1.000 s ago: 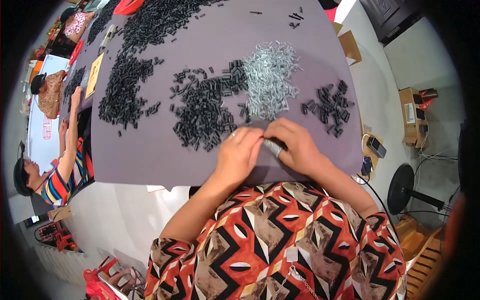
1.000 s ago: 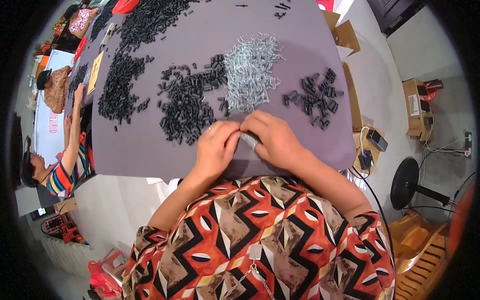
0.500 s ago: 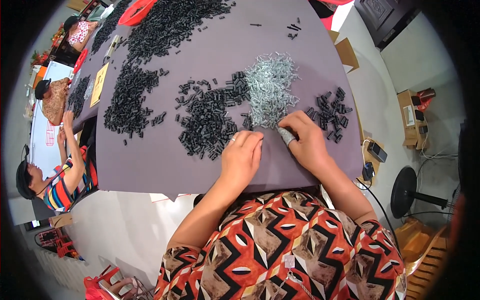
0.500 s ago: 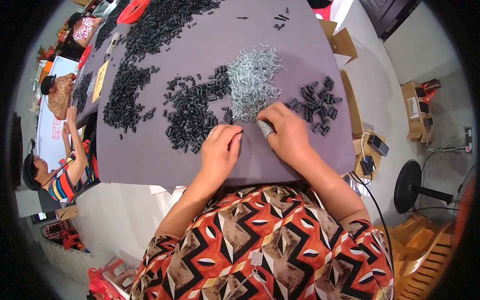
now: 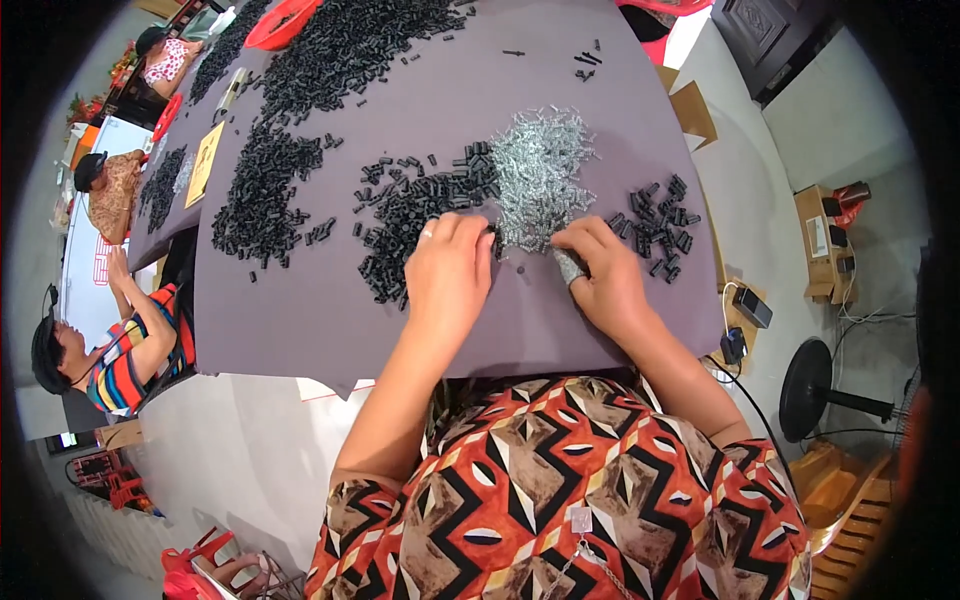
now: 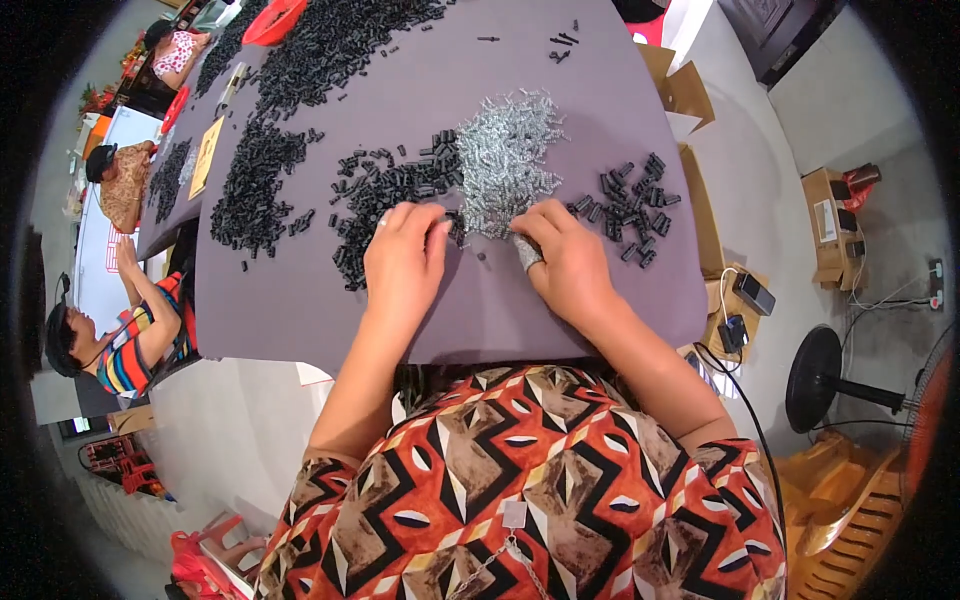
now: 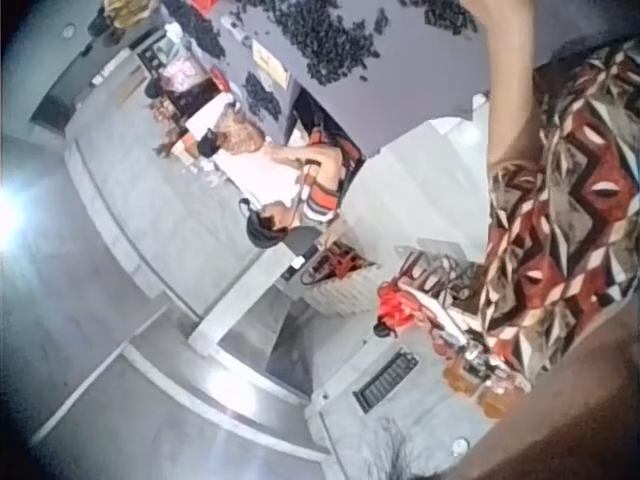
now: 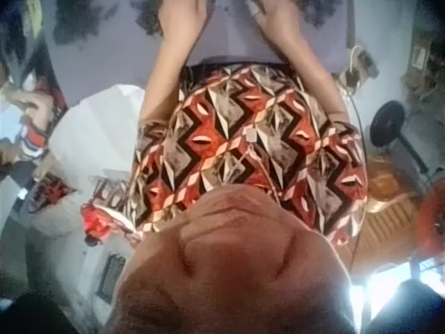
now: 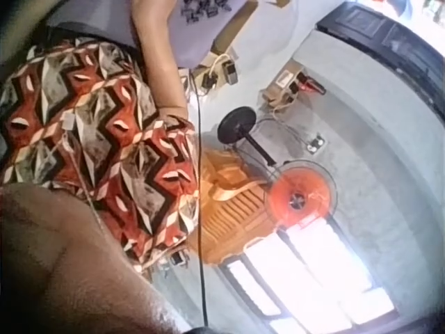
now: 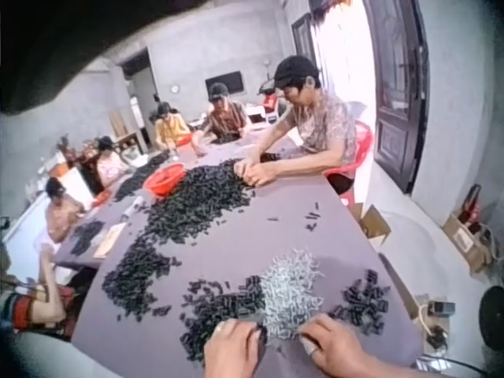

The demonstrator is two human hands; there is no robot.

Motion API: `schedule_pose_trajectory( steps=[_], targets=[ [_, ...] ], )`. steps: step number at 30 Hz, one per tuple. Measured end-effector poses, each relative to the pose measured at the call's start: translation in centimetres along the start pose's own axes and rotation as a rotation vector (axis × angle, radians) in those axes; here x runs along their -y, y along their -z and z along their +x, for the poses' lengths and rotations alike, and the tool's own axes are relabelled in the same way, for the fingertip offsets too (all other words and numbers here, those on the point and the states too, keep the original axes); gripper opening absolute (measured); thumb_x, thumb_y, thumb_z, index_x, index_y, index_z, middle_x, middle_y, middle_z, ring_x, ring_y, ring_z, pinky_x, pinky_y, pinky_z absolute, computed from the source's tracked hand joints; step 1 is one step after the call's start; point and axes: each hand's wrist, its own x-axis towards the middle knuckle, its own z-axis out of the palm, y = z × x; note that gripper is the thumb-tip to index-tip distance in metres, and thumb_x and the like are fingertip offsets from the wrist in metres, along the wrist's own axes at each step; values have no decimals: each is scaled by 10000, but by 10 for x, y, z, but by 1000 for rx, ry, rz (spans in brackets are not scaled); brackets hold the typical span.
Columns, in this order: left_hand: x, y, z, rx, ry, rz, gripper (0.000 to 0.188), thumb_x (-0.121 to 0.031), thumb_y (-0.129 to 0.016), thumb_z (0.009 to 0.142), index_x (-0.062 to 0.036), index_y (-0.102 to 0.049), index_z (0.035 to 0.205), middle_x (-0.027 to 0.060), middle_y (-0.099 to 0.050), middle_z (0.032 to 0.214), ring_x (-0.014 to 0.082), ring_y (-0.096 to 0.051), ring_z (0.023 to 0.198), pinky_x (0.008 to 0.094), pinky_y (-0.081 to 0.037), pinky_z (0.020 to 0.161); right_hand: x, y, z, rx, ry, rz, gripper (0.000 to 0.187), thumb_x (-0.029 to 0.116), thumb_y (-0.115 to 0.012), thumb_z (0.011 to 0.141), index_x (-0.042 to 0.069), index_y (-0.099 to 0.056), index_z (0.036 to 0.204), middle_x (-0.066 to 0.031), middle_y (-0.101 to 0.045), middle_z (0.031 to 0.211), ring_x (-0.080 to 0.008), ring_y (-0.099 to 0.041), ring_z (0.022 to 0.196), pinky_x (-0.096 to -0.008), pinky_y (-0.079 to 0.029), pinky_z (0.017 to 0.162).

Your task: Assembling small black and silver craft components at a shared workshop table.

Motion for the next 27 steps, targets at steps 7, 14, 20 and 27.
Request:
schedule_pose_trajectory(
  steps=[7,14,20,27],
  targets=[
    [11,-7,0,128,-22,103,129,-106,-717,812,-49,-655,911,98,-624,864,314,-624,845,421,-512,718,-4,2,-4,4,17,79,249,-27,-654,768,53,-657,1004,-109,-626,1043,-341,-652,901,-402,-528,769],
    [20,-1,-6,92,8,42,99,-71,-691,820,-58,-659,913,102,-624,872,327,-621,869,432,-508,739,18,3,-3,94,66,54,270,0,-666,748,50,-669,1013,-112,-624,1023,-333,-636,940,-403,-525,781],
    [24,-1,-5,31,-43,-10,108,-67,-669,828,-48,-664,935,114,-612,926,332,-615,895,438,-525,744,32,-12,16,125,273,-86,235,8,-666,703,50,-651,934,-109,-595,960,-320,-619,921,-421,-524,765],
    [30,-9,19,183,-77,86,135,-71,-668,831,-57,-668,965,103,-629,948,323,-610,953,416,-517,799,26,-40,20,150,302,-239,217,38,-693,703,67,-631,909,-88,-565,916,-298,-604,904,-418,-519,742]
  ],
)
